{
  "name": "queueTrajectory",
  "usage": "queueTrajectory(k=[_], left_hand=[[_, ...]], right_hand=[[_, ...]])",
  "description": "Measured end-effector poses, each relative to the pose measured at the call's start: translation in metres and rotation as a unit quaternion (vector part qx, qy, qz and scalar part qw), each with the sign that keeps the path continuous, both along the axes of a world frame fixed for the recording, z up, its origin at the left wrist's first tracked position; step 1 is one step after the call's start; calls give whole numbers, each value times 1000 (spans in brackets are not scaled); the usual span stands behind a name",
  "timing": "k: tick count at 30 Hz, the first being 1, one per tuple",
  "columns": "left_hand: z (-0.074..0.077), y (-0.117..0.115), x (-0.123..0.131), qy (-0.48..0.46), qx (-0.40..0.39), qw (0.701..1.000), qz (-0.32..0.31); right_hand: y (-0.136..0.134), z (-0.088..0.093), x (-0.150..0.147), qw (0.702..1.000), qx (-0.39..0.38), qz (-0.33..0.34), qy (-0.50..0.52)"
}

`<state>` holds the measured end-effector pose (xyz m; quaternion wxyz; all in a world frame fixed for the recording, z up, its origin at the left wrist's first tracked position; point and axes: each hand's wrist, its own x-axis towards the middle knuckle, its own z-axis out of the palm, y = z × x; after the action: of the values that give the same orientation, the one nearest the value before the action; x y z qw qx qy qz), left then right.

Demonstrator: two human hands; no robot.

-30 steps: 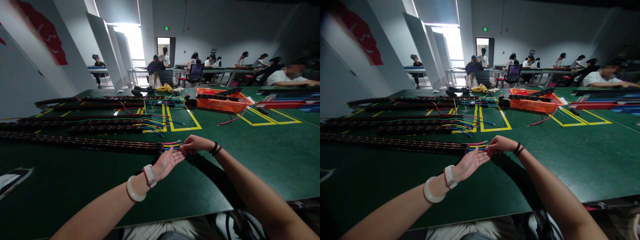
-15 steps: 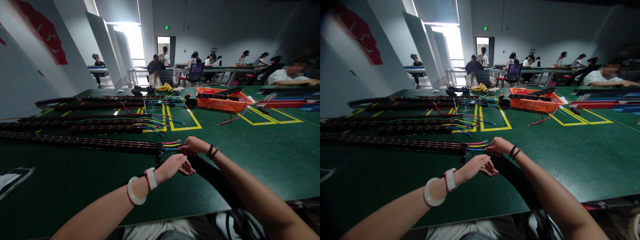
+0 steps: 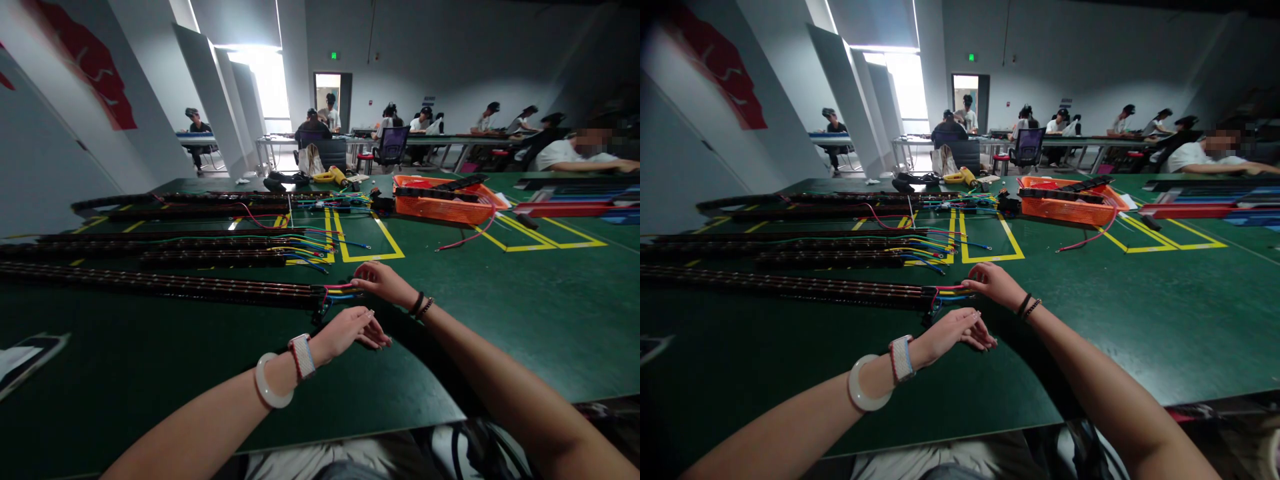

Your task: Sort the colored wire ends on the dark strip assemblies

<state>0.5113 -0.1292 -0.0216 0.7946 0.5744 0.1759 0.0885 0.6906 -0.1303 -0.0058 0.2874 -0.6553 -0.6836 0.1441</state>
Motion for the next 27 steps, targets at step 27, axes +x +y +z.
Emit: queueTrajectory(k=[27], left_hand=[[1, 0, 2, 14, 3, 1000, 7]], right_hand=[[7, -11, -20, 993, -43, 107, -19]])
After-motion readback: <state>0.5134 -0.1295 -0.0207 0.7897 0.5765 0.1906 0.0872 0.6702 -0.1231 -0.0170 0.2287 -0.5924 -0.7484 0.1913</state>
